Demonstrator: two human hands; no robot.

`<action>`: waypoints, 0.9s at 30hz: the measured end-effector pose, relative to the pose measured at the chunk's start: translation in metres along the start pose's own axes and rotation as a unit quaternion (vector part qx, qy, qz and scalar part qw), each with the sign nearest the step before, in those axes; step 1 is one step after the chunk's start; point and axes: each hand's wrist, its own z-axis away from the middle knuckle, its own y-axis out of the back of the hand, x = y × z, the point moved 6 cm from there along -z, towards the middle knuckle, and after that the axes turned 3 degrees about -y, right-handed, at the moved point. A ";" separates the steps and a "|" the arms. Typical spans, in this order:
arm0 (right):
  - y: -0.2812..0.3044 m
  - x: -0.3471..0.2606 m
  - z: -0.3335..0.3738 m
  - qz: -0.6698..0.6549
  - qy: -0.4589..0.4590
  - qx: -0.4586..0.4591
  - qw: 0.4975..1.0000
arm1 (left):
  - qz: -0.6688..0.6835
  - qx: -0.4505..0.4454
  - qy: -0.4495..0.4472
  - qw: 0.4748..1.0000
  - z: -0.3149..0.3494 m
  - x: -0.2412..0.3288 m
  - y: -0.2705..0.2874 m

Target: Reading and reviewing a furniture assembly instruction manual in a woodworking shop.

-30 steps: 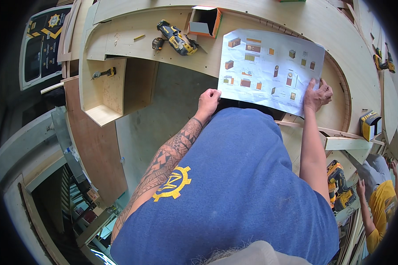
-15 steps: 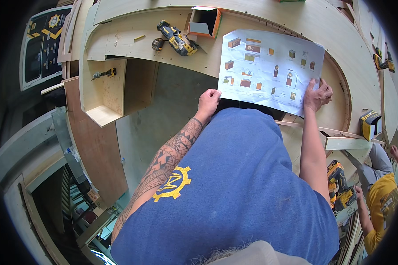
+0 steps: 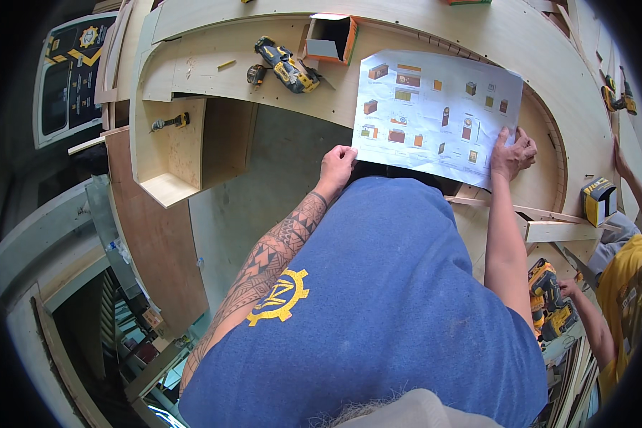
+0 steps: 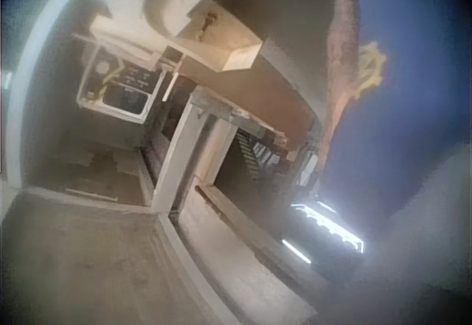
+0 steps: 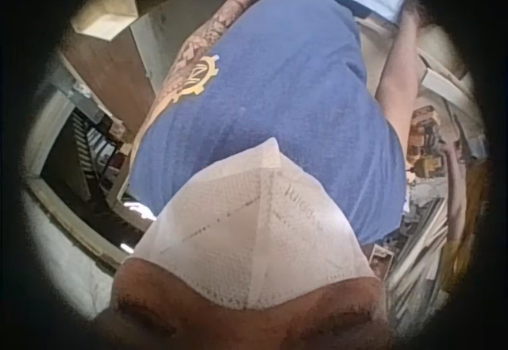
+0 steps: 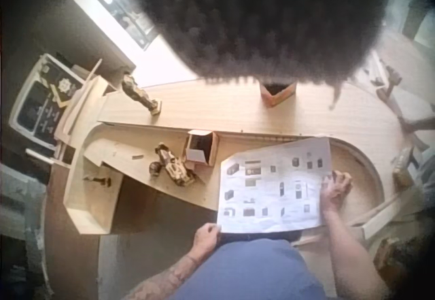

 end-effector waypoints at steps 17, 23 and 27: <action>-0.002 0.001 0.002 0.001 -0.004 -0.003 1.000 | 0.014 -0.013 0.004 1.000 0.003 0.009 0.002; -0.006 0.003 0.001 0.001 -0.004 -0.006 1.000 | -0.002 -0.009 -0.008 1.000 0.002 0.009 0.001; -0.003 0.004 -0.002 0.009 0.006 0.012 1.000 | 0.004 -0.011 -0.009 1.000 -0.001 0.005 -0.003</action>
